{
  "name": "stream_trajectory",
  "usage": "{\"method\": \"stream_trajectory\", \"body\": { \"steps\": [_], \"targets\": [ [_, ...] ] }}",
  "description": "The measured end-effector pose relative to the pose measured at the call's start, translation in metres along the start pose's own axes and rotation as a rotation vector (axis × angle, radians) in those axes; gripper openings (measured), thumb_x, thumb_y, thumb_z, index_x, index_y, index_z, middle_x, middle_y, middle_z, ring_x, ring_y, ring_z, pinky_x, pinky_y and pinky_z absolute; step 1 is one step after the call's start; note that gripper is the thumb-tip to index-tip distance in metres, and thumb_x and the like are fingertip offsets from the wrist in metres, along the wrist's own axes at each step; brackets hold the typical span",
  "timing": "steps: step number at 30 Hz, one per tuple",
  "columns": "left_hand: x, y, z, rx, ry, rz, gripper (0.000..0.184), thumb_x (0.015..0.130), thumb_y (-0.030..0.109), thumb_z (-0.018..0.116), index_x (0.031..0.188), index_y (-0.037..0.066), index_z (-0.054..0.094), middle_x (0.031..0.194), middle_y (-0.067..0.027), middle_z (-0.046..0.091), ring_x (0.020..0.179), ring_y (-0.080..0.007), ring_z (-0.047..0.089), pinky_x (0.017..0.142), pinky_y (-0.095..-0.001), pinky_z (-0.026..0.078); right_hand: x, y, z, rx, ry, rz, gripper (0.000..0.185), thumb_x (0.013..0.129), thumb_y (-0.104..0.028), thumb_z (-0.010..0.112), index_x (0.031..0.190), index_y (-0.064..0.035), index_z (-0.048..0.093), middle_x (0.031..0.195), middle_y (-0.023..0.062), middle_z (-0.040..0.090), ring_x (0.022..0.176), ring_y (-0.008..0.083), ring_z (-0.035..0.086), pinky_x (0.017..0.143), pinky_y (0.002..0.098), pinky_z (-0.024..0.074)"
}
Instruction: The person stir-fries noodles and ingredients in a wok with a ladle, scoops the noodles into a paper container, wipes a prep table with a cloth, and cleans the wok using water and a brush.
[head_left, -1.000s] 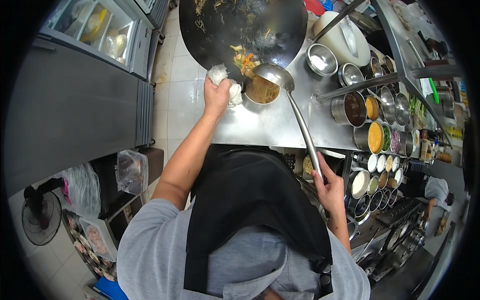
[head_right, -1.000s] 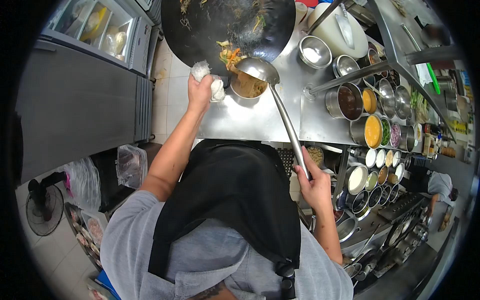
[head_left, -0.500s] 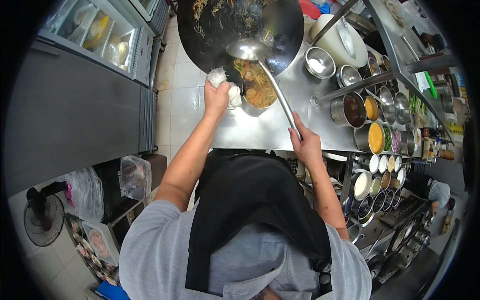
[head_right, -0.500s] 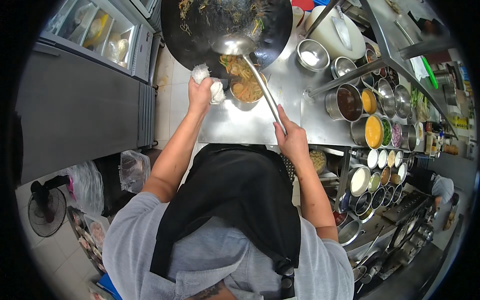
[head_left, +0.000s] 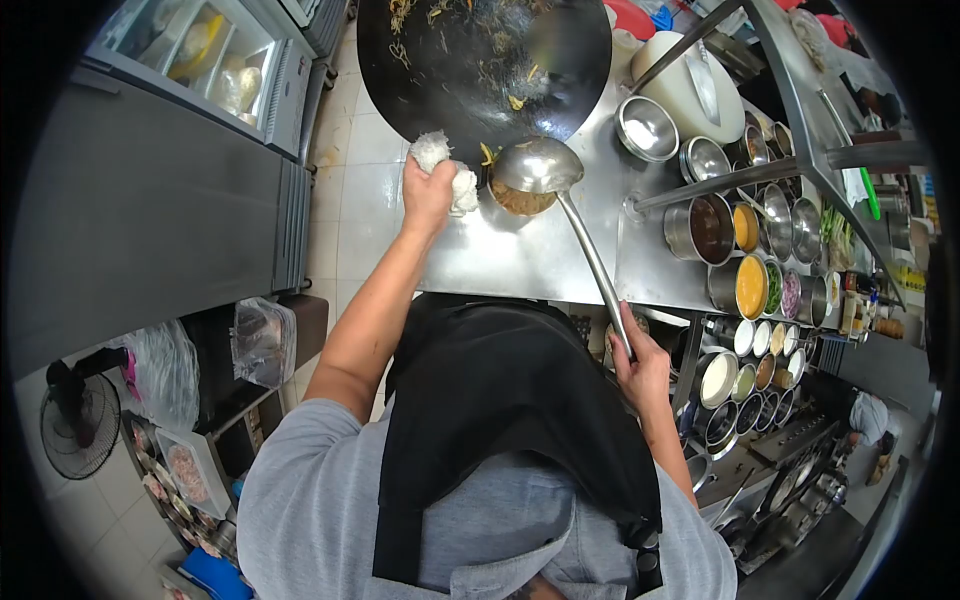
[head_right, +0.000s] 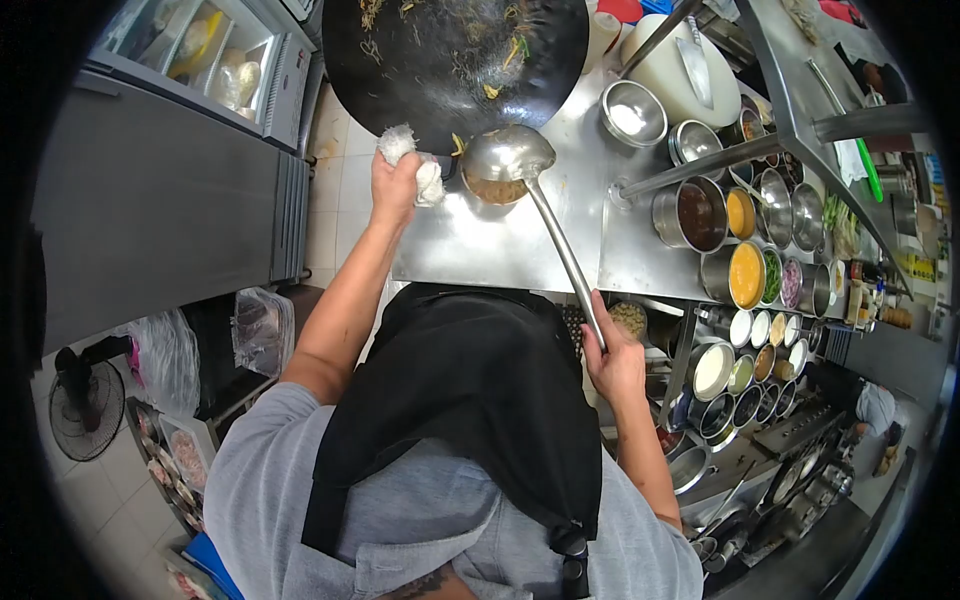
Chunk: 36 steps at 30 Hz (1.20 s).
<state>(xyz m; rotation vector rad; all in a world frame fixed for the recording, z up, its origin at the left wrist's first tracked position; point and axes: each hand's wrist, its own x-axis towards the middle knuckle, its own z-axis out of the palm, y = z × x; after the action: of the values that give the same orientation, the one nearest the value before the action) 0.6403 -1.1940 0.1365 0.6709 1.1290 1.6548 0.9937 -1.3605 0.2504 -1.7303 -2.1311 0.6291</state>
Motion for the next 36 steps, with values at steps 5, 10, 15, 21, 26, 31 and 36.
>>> {"method": "stream_trajectory", "body": {
  "steps": [5,10,15,21,26,31,36],
  "targets": [
    [0.009,-0.006,-0.004,-0.007,-0.028,0.049,0.038,0.08,-0.001,0.055,0.118,-0.002,0.051,0.096,-0.0075,0.062,0.079,-0.0152,0.064,0.069,-0.0298,0.055,-0.012,-0.002,-0.01,0.032,-0.038,0.075,0.054,0.089,-0.012,0.066,0.141,-0.0145,0.052,0.082,0.0192,0.067,0.061,0.0263,0.061,0.058,0.0338,0.0497],
    [0.012,-0.008,-0.006,0.053,0.015,0.03,0.038,0.08,-0.001,0.056,0.117,-0.002,0.052,0.096,-0.0075,0.063,0.079,-0.0147,0.063,0.07,-0.0293,0.054,0.003,-0.002,-0.004,0.041,0.036,0.067,0.055,0.09,-0.014,0.066,0.142,-0.0177,0.051,0.075,0.0193,0.064,0.05,0.0245,0.051,0.052,0.0317,0.0438],
    [0.014,-0.011,-0.005,0.006,-0.022,0.061,0.038,0.08,-0.001,0.056,0.118,-0.002,0.052,0.099,-0.0071,0.063,0.083,-0.014,0.062,0.074,-0.0289,0.053,0.06,-0.012,0.018,0.005,0.001,0.032,0.054,0.089,-0.015,0.065,0.141,-0.0193,0.052,0.078,0.0201,0.064,0.068,0.0376,0.063,0.064,0.0427,0.0502],
    [0.018,-0.009,-0.003,0.023,0.0,0.026,0.04,0.08,-0.001,0.056,0.119,-0.002,0.052,0.104,-0.0077,0.063,0.087,-0.0144,0.062,0.078,-0.0287,0.052,0.054,-0.004,0.013,-0.028,-0.028,0.007,0.054,0.089,-0.015,0.066,0.141,-0.0231,0.052,0.073,0.0186,0.061,0.067,0.0375,0.061,0.065,0.0447,0.0487],
    [0.018,-0.008,-0.004,-0.008,0.001,0.045,0.039,0.08,-0.001,0.056,0.119,-0.002,0.052,0.103,-0.0079,0.062,0.086,-0.0145,0.062,0.077,-0.0292,0.053,0.008,0.015,-0.007,-0.029,0.027,-0.021,0.053,0.089,-0.012,0.066,0.141,-0.0158,0.053,0.078,0.0186,0.064,0.063,0.0339,0.059,0.062,0.0383,0.0486],
    [0.026,-0.011,-0.012,0.055,-0.026,0.012,0.04,0.079,-0.002,0.055,0.119,-0.002,0.051,0.101,-0.0076,0.063,0.085,-0.0144,0.062,0.076,-0.0293,0.053,-0.019,-0.005,-0.044,0.0,-0.147,0.218,0.053,0.089,-0.009,0.064,0.14,-0.015,0.054,0.083,0.0175,0.068,0.06,0.0162,0.057,0.059,0.0289,0.0475],
    [0.018,0.003,-0.004,-0.002,-0.009,-0.029,0.038,0.079,-0.002,0.054,0.117,0.0,0.052,0.096,-0.006,0.062,0.078,-0.0146,0.062,0.07,-0.0303,0.054,-0.012,0.018,-0.024,0.591,-0.15,0.355,0.047,0.097,-0.013,0.058,0.142,-0.0047,0.049,0.074,0.0051,0.064,0.048,0.0085,0.05,0.046,0.0236,0.0427]
  ]
}}
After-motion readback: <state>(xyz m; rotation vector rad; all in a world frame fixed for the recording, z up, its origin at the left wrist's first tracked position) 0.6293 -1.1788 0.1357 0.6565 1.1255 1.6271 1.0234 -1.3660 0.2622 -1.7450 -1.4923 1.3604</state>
